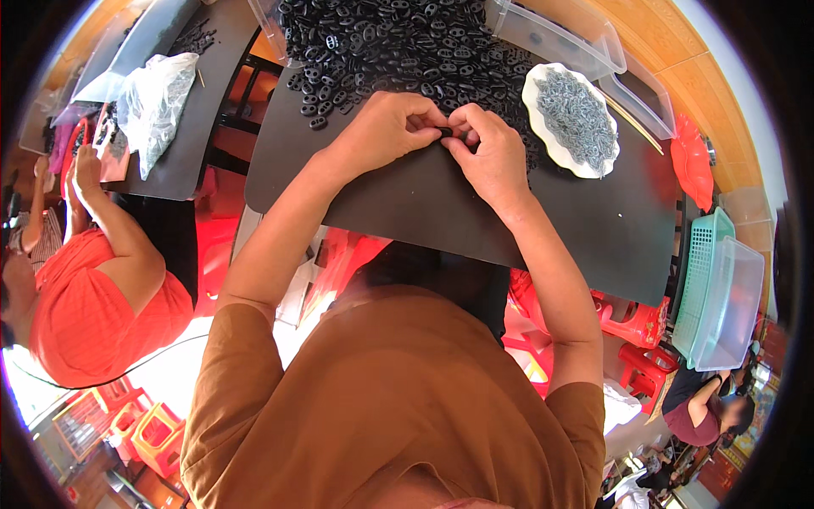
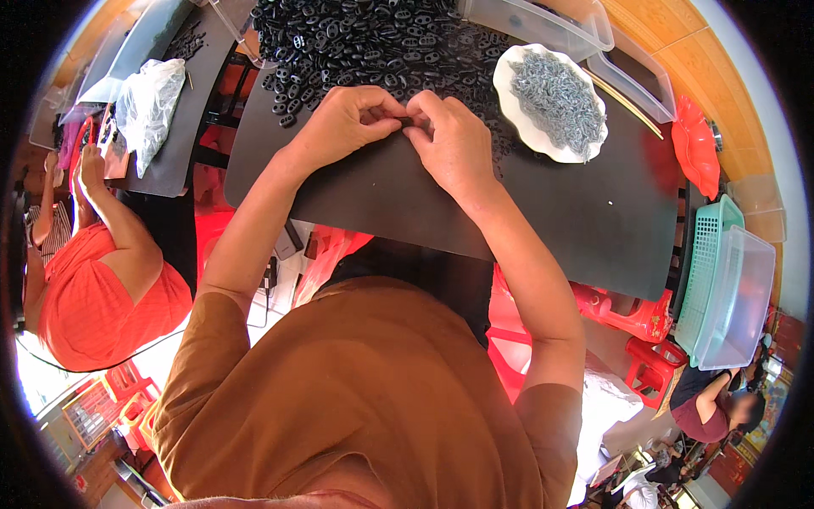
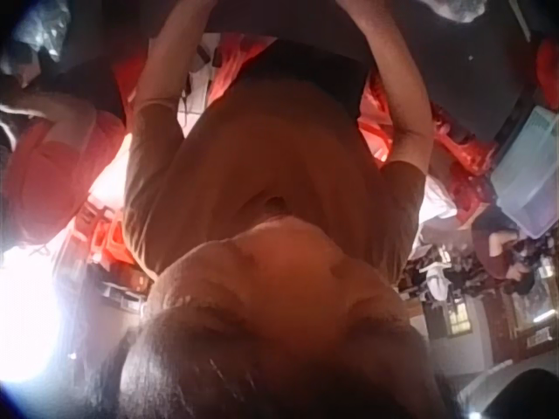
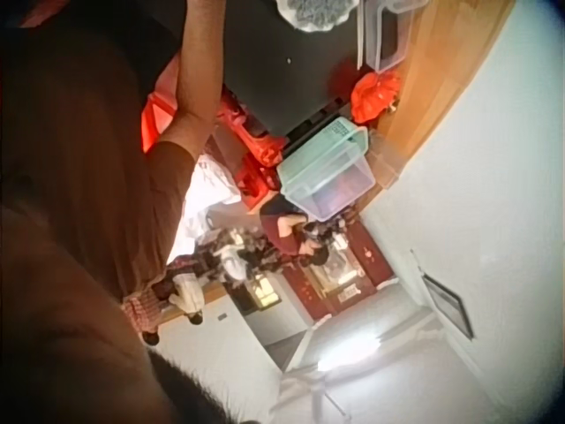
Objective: The person sits at a table and repeatedly picks up small black plastic hair clips and metal pins. They insert the pins into the clips by hand and place the assembled units into a white bowl. The process is repetitive and involves handling small components one at a time.
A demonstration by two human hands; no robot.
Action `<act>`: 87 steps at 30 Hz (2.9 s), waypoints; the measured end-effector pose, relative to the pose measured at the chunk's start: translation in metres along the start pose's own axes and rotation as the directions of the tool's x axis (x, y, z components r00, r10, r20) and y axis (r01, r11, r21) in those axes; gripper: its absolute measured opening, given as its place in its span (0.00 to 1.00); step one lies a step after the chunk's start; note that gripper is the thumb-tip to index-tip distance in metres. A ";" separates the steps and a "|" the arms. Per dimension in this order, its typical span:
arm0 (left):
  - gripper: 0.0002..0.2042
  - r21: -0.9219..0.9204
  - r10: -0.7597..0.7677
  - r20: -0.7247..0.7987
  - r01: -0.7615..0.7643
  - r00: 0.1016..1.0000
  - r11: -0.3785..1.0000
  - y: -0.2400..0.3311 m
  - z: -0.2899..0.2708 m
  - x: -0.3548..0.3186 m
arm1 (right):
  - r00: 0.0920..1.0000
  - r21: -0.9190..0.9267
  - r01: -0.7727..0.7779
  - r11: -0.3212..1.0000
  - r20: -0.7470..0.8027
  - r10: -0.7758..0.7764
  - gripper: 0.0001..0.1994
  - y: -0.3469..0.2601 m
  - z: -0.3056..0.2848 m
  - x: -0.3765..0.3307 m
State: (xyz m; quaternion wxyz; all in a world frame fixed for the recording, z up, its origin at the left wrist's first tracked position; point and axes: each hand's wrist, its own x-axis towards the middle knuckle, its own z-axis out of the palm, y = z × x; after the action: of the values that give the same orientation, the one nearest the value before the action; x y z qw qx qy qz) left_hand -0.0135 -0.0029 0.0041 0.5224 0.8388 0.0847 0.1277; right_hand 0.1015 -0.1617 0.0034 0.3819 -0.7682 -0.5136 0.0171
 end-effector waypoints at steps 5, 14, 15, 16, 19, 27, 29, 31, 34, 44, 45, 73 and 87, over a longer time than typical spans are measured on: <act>0.08 0.043 0.095 -0.021 -0.094 0.995 0.995 -0.003 0.002 0.000 | 1.000 0.015 -0.011 1.000 0.018 0.010 0.12 0.003 0.000 0.001; 0.06 -0.004 0.049 -0.038 -0.049 0.998 0.999 -0.005 0.004 0.000 | 0.997 0.075 -0.060 0.995 0.048 0.056 0.11 0.002 -0.002 0.001; 0.06 -0.003 0.052 -0.039 -0.052 0.998 0.999 -0.005 0.003 0.000 | 0.996 0.091 -0.073 0.993 0.063 0.068 0.11 0.002 -0.003 0.001; 0.06 -0.003 0.055 -0.041 -0.055 0.998 0.998 -0.005 0.003 0.000 | 0.994 0.108 -0.087 0.990 0.078 0.079 0.11 0.002 -0.003 0.001; 0.05 0.018 0.093 -0.033 -0.093 0.995 0.996 -0.007 0.003 0.000 | 0.989 0.145 -0.114 0.983 0.106 0.099 0.11 0.002 -0.006 0.002; 0.06 -0.026 0.032 -0.043 -0.033 0.999 0.999 -0.006 0.005 0.001 | 0.993 0.125 -0.100 0.987 0.079 0.091 0.11 0.004 -0.004 0.001; 0.06 -0.035 0.021 -0.044 -0.022 0.999 0.999 -0.006 0.006 0.001 | 0.992 0.118 -0.109 0.987 0.081 0.100 0.11 0.003 -0.005 0.001; 0.05 -0.047 -0.004 -0.055 0.002 0.998 0.999 -0.003 0.006 0.001 | 0.987 0.132 -0.142 0.981 0.089 0.131 0.11 0.001 -0.006 0.002; 0.05 -0.055 -0.013 -0.056 0.010 0.998 0.998 -0.005 0.007 0.001 | 0.984 0.145 -0.167 0.975 0.093 0.155 0.11 0.000 -0.007 0.002; 0.04 0.014 0.070 -0.057 -0.069 0.996 0.997 -0.006 0.008 0.001 | 0.993 0.197 -0.109 0.974 0.065 0.098 0.10 0.008 -0.005 0.000; 0.04 0.018 0.076 -0.053 -0.075 0.996 0.997 -0.006 0.008 0.001 | 0.993 0.204 -0.105 0.973 0.066 0.094 0.10 0.008 -0.005 -0.001; 0.03 0.198 0.332 -0.039 -0.318 0.942 0.927 -0.012 0.011 0.005 | 0.998 0.193 0.058 0.979 -0.014 -0.056 0.07 0.011 0.002 -0.002; 0.07 -0.035 0.034 -0.098 -0.037 0.995 0.999 -0.005 0.003 0.004 | 0.982 0.359 -0.185 0.915 0.112 0.154 0.05 0.011 -0.023 0.007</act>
State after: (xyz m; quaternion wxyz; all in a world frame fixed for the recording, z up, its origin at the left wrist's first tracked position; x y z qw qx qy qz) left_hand -0.0085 -0.0021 -0.0012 0.5305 0.8233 0.0929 0.1792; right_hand 0.1231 -0.1718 0.0154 0.4949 -0.7232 -0.4479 0.1772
